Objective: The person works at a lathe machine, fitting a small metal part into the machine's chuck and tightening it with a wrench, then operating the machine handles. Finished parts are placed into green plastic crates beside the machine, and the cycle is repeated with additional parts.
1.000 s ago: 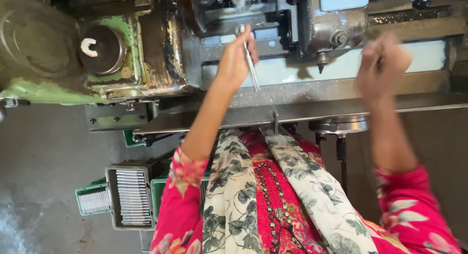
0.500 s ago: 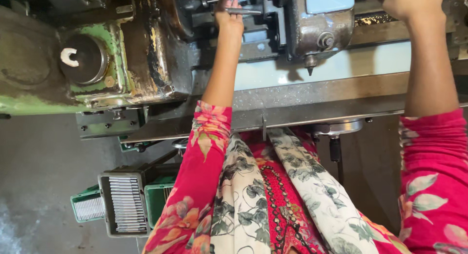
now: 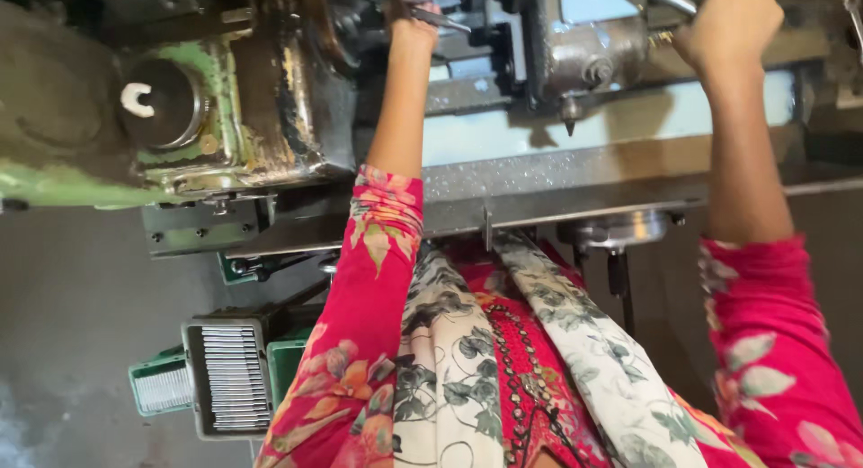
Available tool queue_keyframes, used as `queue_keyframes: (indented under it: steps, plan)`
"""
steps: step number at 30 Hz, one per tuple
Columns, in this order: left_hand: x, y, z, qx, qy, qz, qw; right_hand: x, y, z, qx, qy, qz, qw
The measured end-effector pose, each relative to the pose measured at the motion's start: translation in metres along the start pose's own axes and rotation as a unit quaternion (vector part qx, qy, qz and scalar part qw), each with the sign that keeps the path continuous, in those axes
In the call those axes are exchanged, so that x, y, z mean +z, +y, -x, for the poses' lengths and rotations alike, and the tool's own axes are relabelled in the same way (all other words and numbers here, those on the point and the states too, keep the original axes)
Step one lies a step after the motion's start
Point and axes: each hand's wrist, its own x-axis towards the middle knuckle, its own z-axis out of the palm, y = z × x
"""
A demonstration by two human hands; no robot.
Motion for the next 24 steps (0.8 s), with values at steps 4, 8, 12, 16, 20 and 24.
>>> queue_keyframes:
  steps: [4, 8, 12, 16, 20, 24]
  plan:
    - [0.003, 0.007, -0.008, -0.012, 0.0, -0.005, 1.0, -0.013, 0.0, -0.016, -0.006, 0.016, 0.012, 1.0]
    - [-0.001, 0.008, -0.008, -0.026, 0.001, -0.018, 0.999, -0.006, 0.016, -0.031, -0.062, 0.073, -0.025, 0.995]
    - [-0.003, 0.013, -0.005, -0.044, -0.006, -0.038, 0.998, 0.004, 0.013, -0.026, -0.046, 0.095, -0.052, 0.993]
    - [-0.001, 0.02, 0.0, -0.1, -0.007, -0.043, 0.994, 0.007, -0.001, -0.01, 0.025, 0.126, -0.012, 0.992]
    - [-0.009, 0.014, -0.002, -0.045, -0.056, -0.164, 0.984, 0.008, -0.003, 0.006, 0.081, -0.01, -0.083, 0.993]
    - [-0.03, 0.003, -0.011, 0.015, -0.105, 0.033, 0.994, 0.019, 0.0, 0.002, 0.072, -0.005, -0.098, 0.993]
